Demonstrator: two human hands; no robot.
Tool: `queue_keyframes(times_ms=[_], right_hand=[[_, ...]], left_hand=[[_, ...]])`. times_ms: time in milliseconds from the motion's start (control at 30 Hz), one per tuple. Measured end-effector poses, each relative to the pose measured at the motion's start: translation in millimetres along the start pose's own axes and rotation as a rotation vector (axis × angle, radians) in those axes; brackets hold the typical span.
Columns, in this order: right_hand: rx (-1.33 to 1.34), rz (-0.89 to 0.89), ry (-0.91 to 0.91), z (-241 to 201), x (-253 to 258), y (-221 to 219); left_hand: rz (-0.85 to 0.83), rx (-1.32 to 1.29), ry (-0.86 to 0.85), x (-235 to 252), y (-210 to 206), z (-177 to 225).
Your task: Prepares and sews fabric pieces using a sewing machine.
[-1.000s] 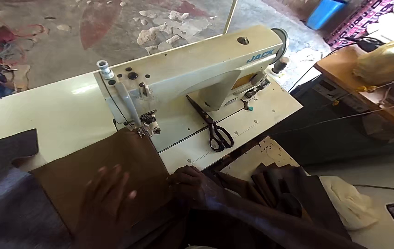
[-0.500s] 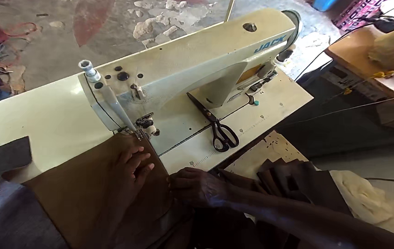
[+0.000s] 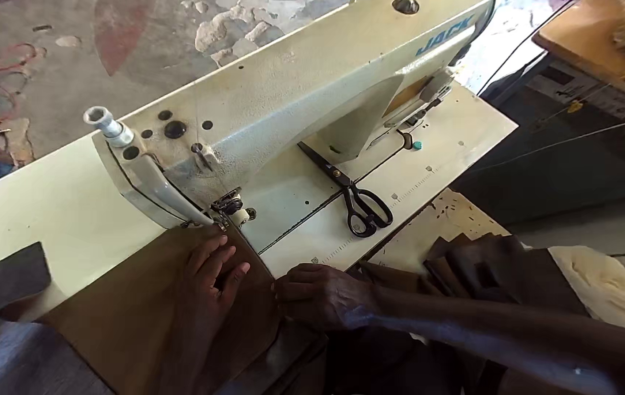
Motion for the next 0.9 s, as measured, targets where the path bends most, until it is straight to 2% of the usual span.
queue_keyframes(times_ms=[300,567,900], right_hand=[[-0.016,0.029,-0.003,8.8,9.6,-1.3],[-0.028,0.0,-0.027,20.4,21.1,-3.7],[-0.075,0.06,-0.068,45.4,43.3,-6.1]], left_hand=[[0.023,-0.015,-0.018,10.2,4.5,-5.9],[0.013,-0.004,0.024,22.8,6.9,-17.3],[-0.009,0.085,0.113,43.8,13.2,-34.4]])
Point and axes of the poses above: each hand's wrist, its own x-axis towards the middle knuckle, its own y-axis out of the back of the hand, z = x × y, the point moved 6 cm from there along x, towards the middle knuckle, and after that the axes turned 1 degree about -y, right-handed, at the moved point
